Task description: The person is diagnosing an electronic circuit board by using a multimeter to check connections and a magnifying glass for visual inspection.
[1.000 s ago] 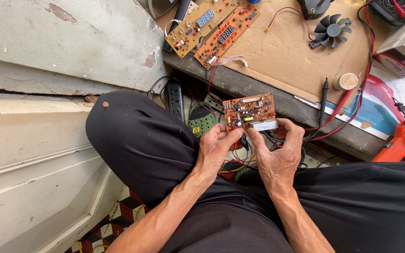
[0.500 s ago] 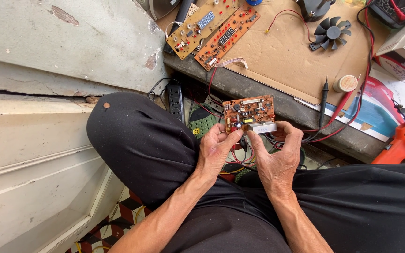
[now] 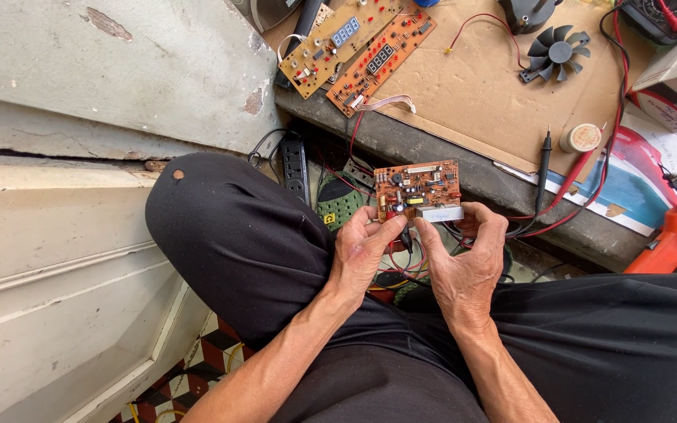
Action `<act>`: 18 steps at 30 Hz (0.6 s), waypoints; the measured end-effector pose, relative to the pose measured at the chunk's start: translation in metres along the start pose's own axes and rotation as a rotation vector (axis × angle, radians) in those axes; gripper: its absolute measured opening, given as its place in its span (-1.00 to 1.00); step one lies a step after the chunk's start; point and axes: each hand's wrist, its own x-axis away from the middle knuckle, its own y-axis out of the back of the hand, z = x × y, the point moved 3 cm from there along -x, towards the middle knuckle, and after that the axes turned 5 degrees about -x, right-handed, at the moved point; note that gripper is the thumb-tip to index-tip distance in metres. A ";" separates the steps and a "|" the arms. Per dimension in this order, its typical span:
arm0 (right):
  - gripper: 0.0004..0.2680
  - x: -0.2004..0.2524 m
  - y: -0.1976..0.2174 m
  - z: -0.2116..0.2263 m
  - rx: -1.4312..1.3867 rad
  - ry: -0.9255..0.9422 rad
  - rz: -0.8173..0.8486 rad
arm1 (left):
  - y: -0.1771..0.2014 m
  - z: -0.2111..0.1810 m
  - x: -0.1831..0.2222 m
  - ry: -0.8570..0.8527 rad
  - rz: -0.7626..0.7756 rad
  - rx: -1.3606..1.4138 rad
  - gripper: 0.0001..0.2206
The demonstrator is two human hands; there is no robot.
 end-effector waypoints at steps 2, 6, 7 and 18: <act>-0.51 0.000 0.000 -0.001 0.010 0.010 -0.007 | 0.000 0.004 -0.002 0.000 0.003 0.009 -0.68; -0.51 -0.001 0.000 -0.001 0.026 0.037 -0.024 | -0.004 0.002 0.000 0.010 0.011 0.007 -0.67; -0.51 -0.001 0.000 0.000 0.026 0.037 -0.025 | -0.003 0.003 -0.001 0.010 0.011 0.007 -0.67; -0.51 -0.001 0.002 0.001 0.005 0.042 -0.036 | -0.001 0.015 -0.010 0.038 0.020 0.105 -0.64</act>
